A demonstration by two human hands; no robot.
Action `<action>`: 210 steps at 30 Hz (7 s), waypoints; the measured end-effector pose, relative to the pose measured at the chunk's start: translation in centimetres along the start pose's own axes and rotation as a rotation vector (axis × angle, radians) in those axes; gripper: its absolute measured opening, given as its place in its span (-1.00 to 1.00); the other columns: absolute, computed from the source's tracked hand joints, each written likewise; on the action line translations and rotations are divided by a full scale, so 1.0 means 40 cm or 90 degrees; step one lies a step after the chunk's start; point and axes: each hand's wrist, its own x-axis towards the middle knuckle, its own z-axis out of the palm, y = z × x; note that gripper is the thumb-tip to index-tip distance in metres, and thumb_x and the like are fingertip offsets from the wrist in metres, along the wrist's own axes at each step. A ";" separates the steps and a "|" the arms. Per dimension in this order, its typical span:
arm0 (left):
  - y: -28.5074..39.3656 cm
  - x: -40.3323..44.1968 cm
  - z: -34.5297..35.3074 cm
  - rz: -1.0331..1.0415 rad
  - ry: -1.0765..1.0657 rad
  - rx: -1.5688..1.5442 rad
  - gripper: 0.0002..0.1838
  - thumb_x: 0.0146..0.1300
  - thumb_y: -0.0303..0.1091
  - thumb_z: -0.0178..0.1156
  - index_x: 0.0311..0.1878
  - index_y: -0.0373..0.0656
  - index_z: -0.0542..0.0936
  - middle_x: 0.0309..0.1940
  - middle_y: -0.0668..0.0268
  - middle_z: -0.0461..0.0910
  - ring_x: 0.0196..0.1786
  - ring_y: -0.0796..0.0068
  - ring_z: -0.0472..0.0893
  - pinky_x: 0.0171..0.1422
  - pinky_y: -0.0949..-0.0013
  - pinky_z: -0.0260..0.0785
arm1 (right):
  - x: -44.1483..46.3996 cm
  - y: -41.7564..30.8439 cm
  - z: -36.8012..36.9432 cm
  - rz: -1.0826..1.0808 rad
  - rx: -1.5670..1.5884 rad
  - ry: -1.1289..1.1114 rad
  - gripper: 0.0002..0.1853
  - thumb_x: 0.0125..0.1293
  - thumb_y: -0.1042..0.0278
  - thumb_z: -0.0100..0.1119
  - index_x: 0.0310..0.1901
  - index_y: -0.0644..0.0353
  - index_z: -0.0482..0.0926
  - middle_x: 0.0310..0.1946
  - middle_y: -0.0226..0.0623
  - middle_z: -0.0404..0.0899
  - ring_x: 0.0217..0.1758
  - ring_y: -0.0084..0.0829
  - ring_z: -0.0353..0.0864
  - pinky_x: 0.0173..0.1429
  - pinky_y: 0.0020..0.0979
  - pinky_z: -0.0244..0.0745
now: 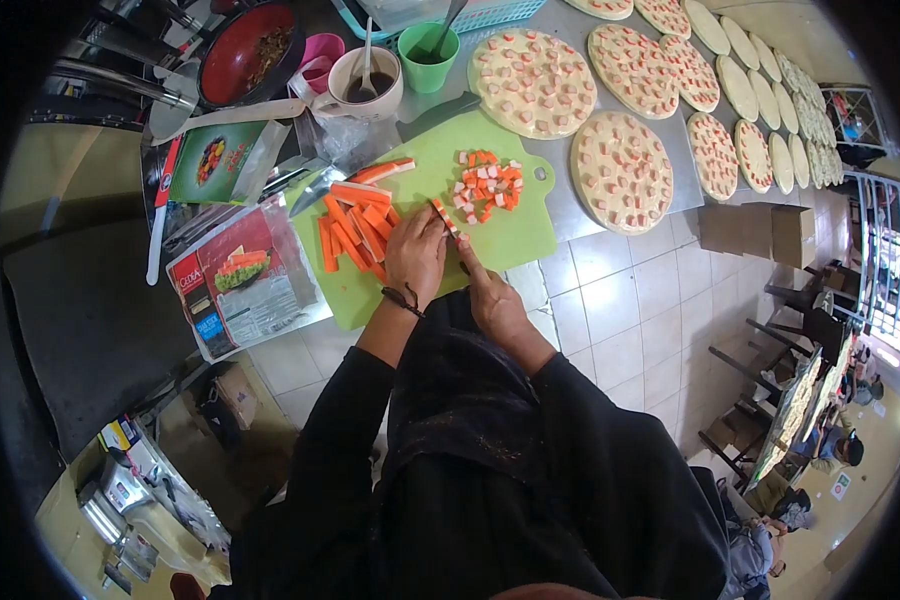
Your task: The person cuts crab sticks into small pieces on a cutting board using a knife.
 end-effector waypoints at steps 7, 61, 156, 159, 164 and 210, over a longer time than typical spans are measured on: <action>0.003 -0.001 -0.001 0.005 0.003 0.034 -0.74 0.05 -0.46 0.24 -0.14 -0.24 0.59 -0.01 0.11 0.54 0.04 0.06 0.52 0.15 0.12 0.37 | -0.054 0.007 -0.019 0.120 -0.059 -0.111 -0.34 0.32 0.49 -0.11 0.44 -0.11 0.03 -0.42 0.09 0.55 -0.38 0.07 0.59 -0.27 -0.05 0.52; 0.037 0.045 -0.023 -0.006 -0.053 0.122 -0.53 0.04 -0.32 0.31 0.01 -0.33 0.48 -0.05 0.07 0.47 -0.04 0.08 0.49 0.06 0.14 0.38 | -0.016 0.033 -0.085 0.043 0.029 -0.009 -0.41 0.37 0.42 -0.10 0.42 -0.12 0.08 -0.41 0.06 0.53 -0.38 0.06 0.59 -0.23 -0.07 0.52; 0.004 -0.007 -0.004 -0.090 -0.103 -0.001 -0.59 0.17 -0.41 0.17 0.08 -0.39 0.46 0.13 -0.03 0.44 0.20 0.01 0.42 0.29 0.15 0.29 | -0.021 -0.015 -0.086 0.029 0.000 -0.062 -0.37 0.34 0.47 -0.04 0.42 -0.12 0.09 -0.48 0.05 0.53 -0.45 0.00 0.58 -0.31 -0.11 0.51; 0.002 -0.004 -0.004 -0.080 -0.094 -0.003 -0.62 0.19 -0.40 0.16 0.05 -0.40 0.48 0.12 -0.02 0.45 0.19 0.02 0.43 0.29 0.15 0.29 | -0.023 -0.013 -0.078 0.037 -0.016 -0.068 -0.37 0.34 0.46 -0.04 0.42 -0.13 0.08 -0.48 0.05 0.52 -0.47 0.00 0.58 -0.32 -0.10 0.51; -0.009 -0.014 0.014 -0.056 -0.071 -0.005 -0.64 0.20 -0.40 0.16 0.02 -0.40 0.50 0.08 -0.02 0.48 0.16 0.01 0.45 0.26 0.14 0.32 | -0.013 0.002 -0.046 0.030 0.001 -0.078 -0.30 0.28 0.50 -0.08 0.44 -0.18 0.02 -0.31 0.06 0.57 -0.35 0.03 0.62 -0.25 -0.06 0.54; -0.004 -0.032 0.010 -0.077 -0.043 0.029 -0.61 0.20 -0.37 0.16 0.08 -0.34 0.51 0.13 0.04 0.47 0.13 0.03 0.48 0.23 0.17 0.35 | -0.008 -0.005 -0.024 0.020 0.008 -0.076 -0.39 0.35 0.46 -0.11 0.42 -0.10 0.06 -0.27 0.14 0.58 -0.27 0.09 0.61 -0.21 -0.08 0.52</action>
